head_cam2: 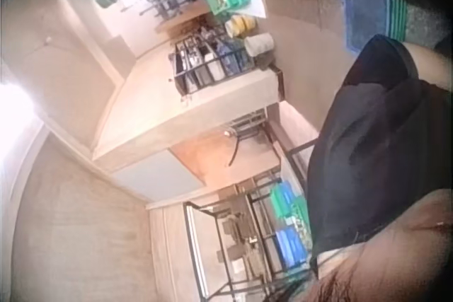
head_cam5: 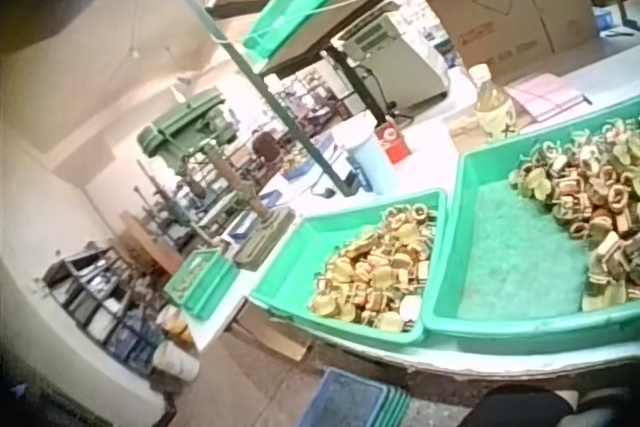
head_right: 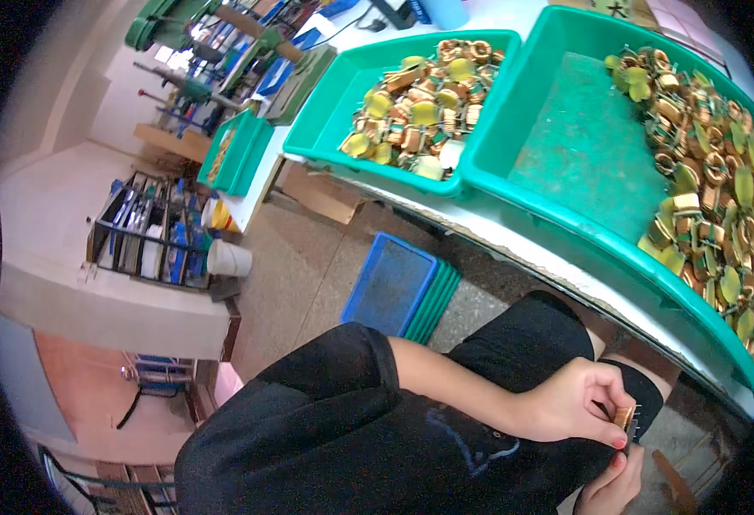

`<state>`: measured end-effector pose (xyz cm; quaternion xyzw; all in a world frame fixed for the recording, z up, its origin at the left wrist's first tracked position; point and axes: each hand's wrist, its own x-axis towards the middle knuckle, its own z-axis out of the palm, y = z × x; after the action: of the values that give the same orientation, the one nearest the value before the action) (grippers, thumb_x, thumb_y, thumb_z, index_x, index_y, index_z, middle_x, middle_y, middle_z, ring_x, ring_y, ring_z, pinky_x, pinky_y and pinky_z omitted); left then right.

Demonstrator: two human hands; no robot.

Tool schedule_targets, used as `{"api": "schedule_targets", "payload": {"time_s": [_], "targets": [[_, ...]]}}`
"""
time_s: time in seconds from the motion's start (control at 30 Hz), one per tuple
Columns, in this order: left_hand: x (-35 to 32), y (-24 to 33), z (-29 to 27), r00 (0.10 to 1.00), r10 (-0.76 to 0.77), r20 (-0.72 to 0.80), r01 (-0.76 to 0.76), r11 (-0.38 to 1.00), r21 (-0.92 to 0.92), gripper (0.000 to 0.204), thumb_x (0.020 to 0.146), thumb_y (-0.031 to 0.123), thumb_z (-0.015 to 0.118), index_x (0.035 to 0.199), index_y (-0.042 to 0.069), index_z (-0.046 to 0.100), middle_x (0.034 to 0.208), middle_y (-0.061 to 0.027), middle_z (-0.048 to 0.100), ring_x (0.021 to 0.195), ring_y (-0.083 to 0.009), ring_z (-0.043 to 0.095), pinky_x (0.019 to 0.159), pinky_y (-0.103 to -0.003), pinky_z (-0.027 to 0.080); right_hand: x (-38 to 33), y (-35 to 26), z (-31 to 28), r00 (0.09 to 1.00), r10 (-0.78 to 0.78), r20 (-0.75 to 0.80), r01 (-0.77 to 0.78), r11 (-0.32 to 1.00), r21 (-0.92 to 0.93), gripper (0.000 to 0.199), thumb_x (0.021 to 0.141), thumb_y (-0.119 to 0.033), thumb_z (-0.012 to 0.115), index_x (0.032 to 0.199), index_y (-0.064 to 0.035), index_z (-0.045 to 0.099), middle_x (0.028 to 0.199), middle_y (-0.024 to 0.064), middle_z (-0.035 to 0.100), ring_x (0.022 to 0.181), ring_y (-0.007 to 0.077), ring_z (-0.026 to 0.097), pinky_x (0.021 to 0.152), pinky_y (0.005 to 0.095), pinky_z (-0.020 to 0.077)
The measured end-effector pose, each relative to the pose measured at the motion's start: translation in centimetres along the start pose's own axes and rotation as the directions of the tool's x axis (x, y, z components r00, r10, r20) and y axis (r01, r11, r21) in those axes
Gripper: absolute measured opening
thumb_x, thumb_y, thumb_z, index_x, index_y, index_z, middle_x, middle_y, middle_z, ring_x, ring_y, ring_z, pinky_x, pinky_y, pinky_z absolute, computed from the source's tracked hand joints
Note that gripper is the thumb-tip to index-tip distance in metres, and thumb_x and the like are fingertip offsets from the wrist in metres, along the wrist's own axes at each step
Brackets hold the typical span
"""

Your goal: Trimming and scraping excess material from small brass components using a pair of scissors on a factory workbench.

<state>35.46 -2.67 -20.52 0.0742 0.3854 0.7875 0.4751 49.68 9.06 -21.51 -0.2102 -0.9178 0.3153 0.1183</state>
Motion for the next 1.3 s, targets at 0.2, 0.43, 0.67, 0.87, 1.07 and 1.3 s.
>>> {"api": "schedule_targets", "payload": {"time_s": [0.2,0.43,0.67,0.87,1.07,1.3], "targets": [[0.4,0.5,-0.2,0.996,0.012,0.09,-0.021,0.994,0.109,0.033,0.065,-0.013,0.071,0.086,0.001,0.05,0.082,-0.0099,0.062,0.07,-0.0143,0.061,0.062,-0.022,0.051,0.4,3.2,-0.5,0.993,-0.09,-0.072,0.109,0.939,0.327,0.03,0.094,-0.024,0.038,0.096,-0.0018,0.058,0.081,0.0195,0.06,0.066,0.0368,0.056,0.061,0.0421,0.044],[-0.2,10.0,0.2,0.881,-0.311,0.356,0.248,0.945,0.212,0.037,0.067,-0.011,0.07,0.094,0.002,0.047,0.093,-0.0122,0.061,0.074,-0.0192,0.063,0.064,-0.025,0.053,-1.1,8.1,-3.8,0.923,0.373,-0.092,-0.091,0.444,0.891,0.035,0.098,-0.029,0.028,0.092,-0.0028,0.049,0.082,0.0074,0.048,0.073,0.0174,0.045,0.066,0.029,0.037],[1.8,19.1,-0.7,0.957,-0.057,0.284,0.031,0.995,0.094,0.044,0.079,-0.006,0.052,0.118,0.0,0.034,0.097,-0.0205,0.048,0.069,-0.0209,0.056,0.032,-0.017,0.045,3.1,0.5,-2.7,0.973,0.155,-0.169,-0.041,0.844,0.535,0.045,0.096,-0.042,0.03,0.083,-0.0016,0.045,0.077,0.0102,0.047,0.071,0.0208,0.046,0.069,0.0313,0.039],[7.3,22.1,-0.7,0.999,0.012,-0.052,0.019,0.828,0.56,0.014,0.085,0.004,0.056,0.094,0.002,0.046,0.067,-0.0038,0.048,0.04,-0.0045,0.031,0.028,-0.013,0.021,3.1,-0.6,-3.8,0.982,0.156,-0.107,-0.098,0.903,0.418,0.032,0.093,-0.028,0.039,0.087,0.0014,0.051,0.08,0.0122,0.052,0.069,0.0219,0.047,0.066,0.0312,0.0392],[15.0,23.8,-4.3,0.963,0.268,0.022,-0.082,0.214,0.973,0.02,0.08,0.014,0.066,0.087,0.001,0.054,0.061,-0.0043,0.056,0.045,-0.0112,0.05,0.043,-0.021,0.041,4.0,-1.0,-4.1,0.99,0.144,-0.008,-0.134,0.937,0.323,0.026,0.09,-0.023,0.043,0.088,0.0008,0.052,0.08,0.012,0.052,0.069,0.0229,0.046,0.065,0.0306,0.0379],[16.5,23.4,-4.4,0.932,0.347,0.103,-0.055,-0.144,0.988,0.027,0.078,0.011,0.069,0.1,0.002,0.055,0.081,-0.005,0.061,0.052,-0.009,0.052,0.042,-0.018,0.038,4.5,-0.4,-4.2,0.993,0.115,0.029,-0.119,0.962,0.246,0.017,0.082,-0.013,0.052,0.091,0.0016,0.053,0.084,0.0143,0.054,0.07,0.0283,0.048,0.067,0.0334,0.041]]}}
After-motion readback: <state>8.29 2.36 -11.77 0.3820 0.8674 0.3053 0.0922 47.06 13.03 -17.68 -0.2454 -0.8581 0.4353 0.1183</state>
